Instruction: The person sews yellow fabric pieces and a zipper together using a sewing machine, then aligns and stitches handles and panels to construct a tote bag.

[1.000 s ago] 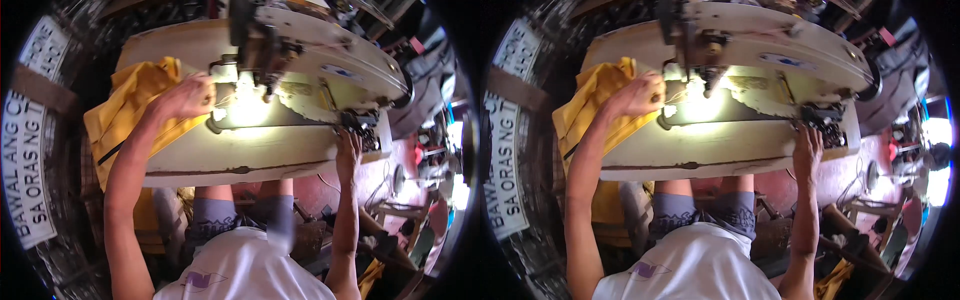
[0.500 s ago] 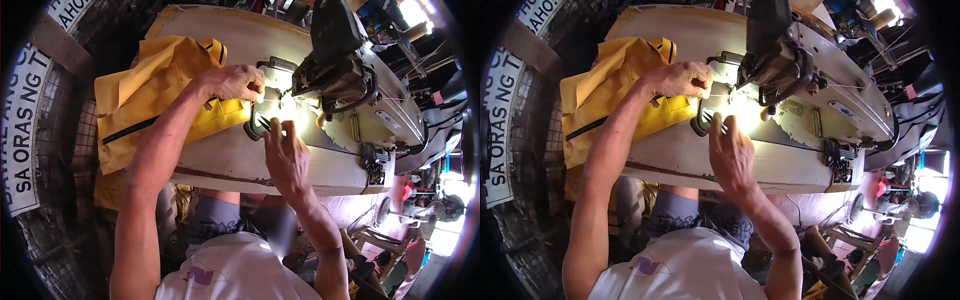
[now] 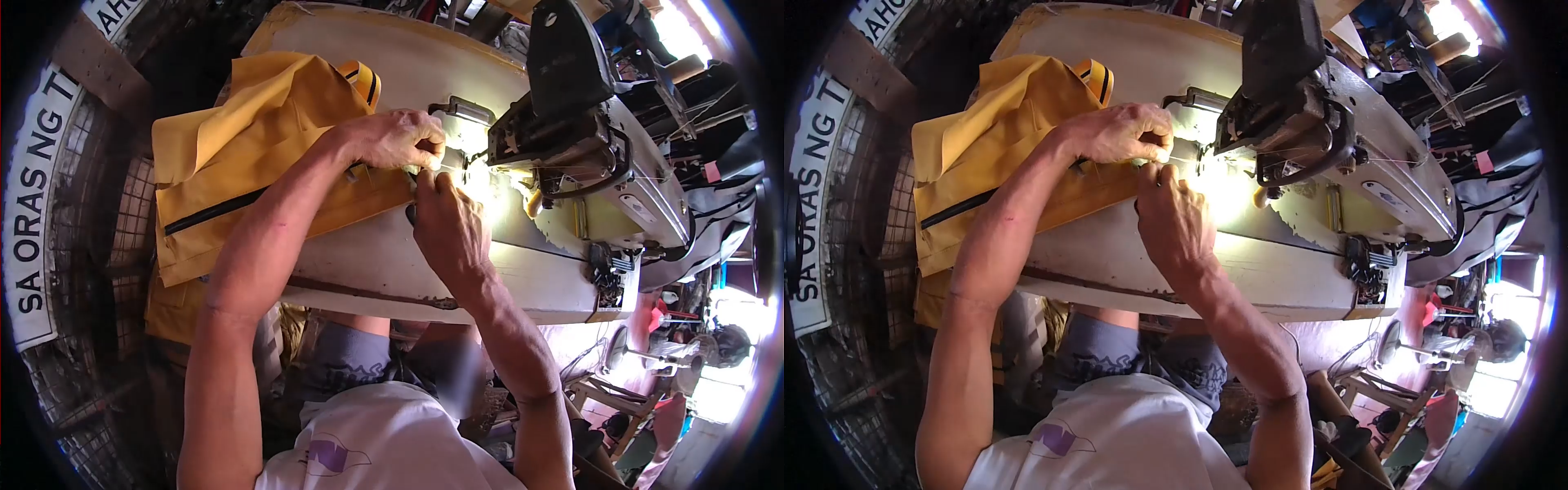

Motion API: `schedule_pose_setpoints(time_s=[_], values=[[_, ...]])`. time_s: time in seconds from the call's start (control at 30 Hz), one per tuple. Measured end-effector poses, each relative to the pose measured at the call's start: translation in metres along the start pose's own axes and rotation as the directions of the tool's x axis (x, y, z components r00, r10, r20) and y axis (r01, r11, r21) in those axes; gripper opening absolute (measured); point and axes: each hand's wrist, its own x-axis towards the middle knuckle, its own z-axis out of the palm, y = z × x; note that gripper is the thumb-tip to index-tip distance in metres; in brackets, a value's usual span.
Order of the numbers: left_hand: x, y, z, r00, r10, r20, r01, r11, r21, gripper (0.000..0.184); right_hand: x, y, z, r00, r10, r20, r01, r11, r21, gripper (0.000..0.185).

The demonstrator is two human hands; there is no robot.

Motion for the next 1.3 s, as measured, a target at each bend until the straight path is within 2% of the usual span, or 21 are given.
schedule_pose_setpoints(time_s=[0.1,0.17,0.27,0.4,0.47,0.57,0.6,0.63,0.67,0.77,0.87,0.93,0.97,1.0,1.03,1.07,1.13,1.17,1.23,1.27,1.3], values=[[0.001,-0.002,0.006,0.998,-0.031,-0.051,0.033,0.998,0.045,0.017,-0.021,0.007,-0.005,0.995,0.087,0.041,-0.093,0.981,0.171,0.029],[0.001,0.005,0.008,0.996,-0.056,-0.070,0.065,0.990,0.125,0.018,-0.060,0.032,0.003,0.984,0.165,-0.073,-0.150,0.973,0.177,0.027],[-0.001,0.013,0.017,0.991,0.064,-0.120,-0.014,0.924,0.381,0.020,-0.110,0.082,-0.018,0.912,0.345,-0.224,-0.286,0.923,0.256,0.028],[0.000,0.035,0.028,0.987,0.130,-0.099,-0.060,0.852,0.520,0.016,-0.172,0.163,-0.030,0.757,0.550,-0.353,-0.566,0.822,0.068,0.027],[0.000,0.030,0.040,0.988,0.148,-0.037,-0.098,0.802,0.589,0.008,-0.185,0.181,-0.029,0.733,0.548,-0.404,-0.582,0.812,0.045,0.028],[-0.002,0.030,0.046,0.991,0.132,0.019,-0.096,0.608,0.788,0.024,-0.192,0.190,-0.014,0.737,0.520,-0.432,-0.565,0.825,0.029,0.033],[-0.002,0.025,0.047,0.984,0.174,-0.027,-0.083,0.597,0.798,0.022,-0.190,0.191,-0.011,0.749,0.502,-0.432,-0.546,0.837,0.026,0.035],[-0.003,0.020,0.049,0.974,0.213,-0.074,-0.067,0.587,0.806,0.021,-0.186,0.192,-0.012,0.798,0.374,-0.472,-0.471,0.877,-0.100,0.037],[-0.004,0.015,0.049,0.960,0.252,-0.121,-0.049,0.579,0.814,0.020,-0.185,0.191,-0.013,0.801,0.375,-0.466,-0.466,0.880,-0.093,0.038],[0.006,0.010,0.039,0.991,0.001,-0.137,0.102,0.670,0.736,0.014,-0.184,0.190,-0.015,0.806,0.382,-0.452,-0.466,0.881,-0.086,0.040],[0.040,0.021,0.023,0.986,-0.160,-0.056,0.153,0.700,0.698,0.017,-0.187,0.190,-0.022,0.797,0.390,-0.462,-0.473,0.878,-0.072,0.042],[0.048,0.009,0.031,0.989,-0.083,-0.125,0.142,0.792,0.594,0.016,-0.191,0.194,-0.031,0.783,0.375,-0.496,-0.444,0.896,-0.024,0.044],[0.052,0.005,0.036,0.986,-0.080,-0.145,0.148,0.821,0.551,0.015,-0.198,0.220,-0.033,0.743,0.212,-0.635,-0.347,0.933,-0.095,0.043],[0.054,0.006,0.041,0.983,-0.083,-0.164,0.156,0.850,0.503,0.015,-0.213,0.261,-0.037,0.591,0.370,-0.717,-0.461,0.884,0.076,0.036],[0.052,0.022,0.045,0.954,-0.002,-0.299,0.170,0.825,0.539,0.016,-0.227,0.302,-0.041,0.407,0.508,-0.759,-0.516,0.814,0.268,0.029],[0.052,0.021,0.049,0.957,0.013,-0.290,0.163,0.804,0.573,0.017,-0.228,0.341,-0.076,0.485,0.259,-0.836,-0.644,0.752,-0.141,0.027],[0.051,0.011,0.052,0.959,0.046,-0.280,0.152,0.751,0.642,0.019,-0.217,0.410,-0.142,0.456,0.237,-0.858,-0.676,0.719,-0.161,0.036],[0.052,0.012,0.051,0.959,0.102,-0.264,0.103,0.744,0.661,0.022,-0.211,0.458,-0.151,0.550,0.040,-0.835,-0.555,0.764,-0.329,0.040],[0.050,0.003,0.056,0.950,0.197,-0.241,0.048,0.672,0.739,0.021,-0.209,0.537,-0.151,0.551,0.171,-0.817,-0.432,0.896,-0.103,0.046],[0.051,0.005,0.057,0.947,0.163,-0.276,0.093,0.686,0.721,0.018,-0.210,0.550,-0.142,0.505,0.493,-0.709,-0.421,0.857,0.296,0.049],[0.053,-0.004,0.063,0.934,0.207,-0.291,0.093,0.645,0.758,0.018,-0.205,0.531,-0.135,0.475,0.559,-0.680,-0.378,0.827,0.416,0.052]])
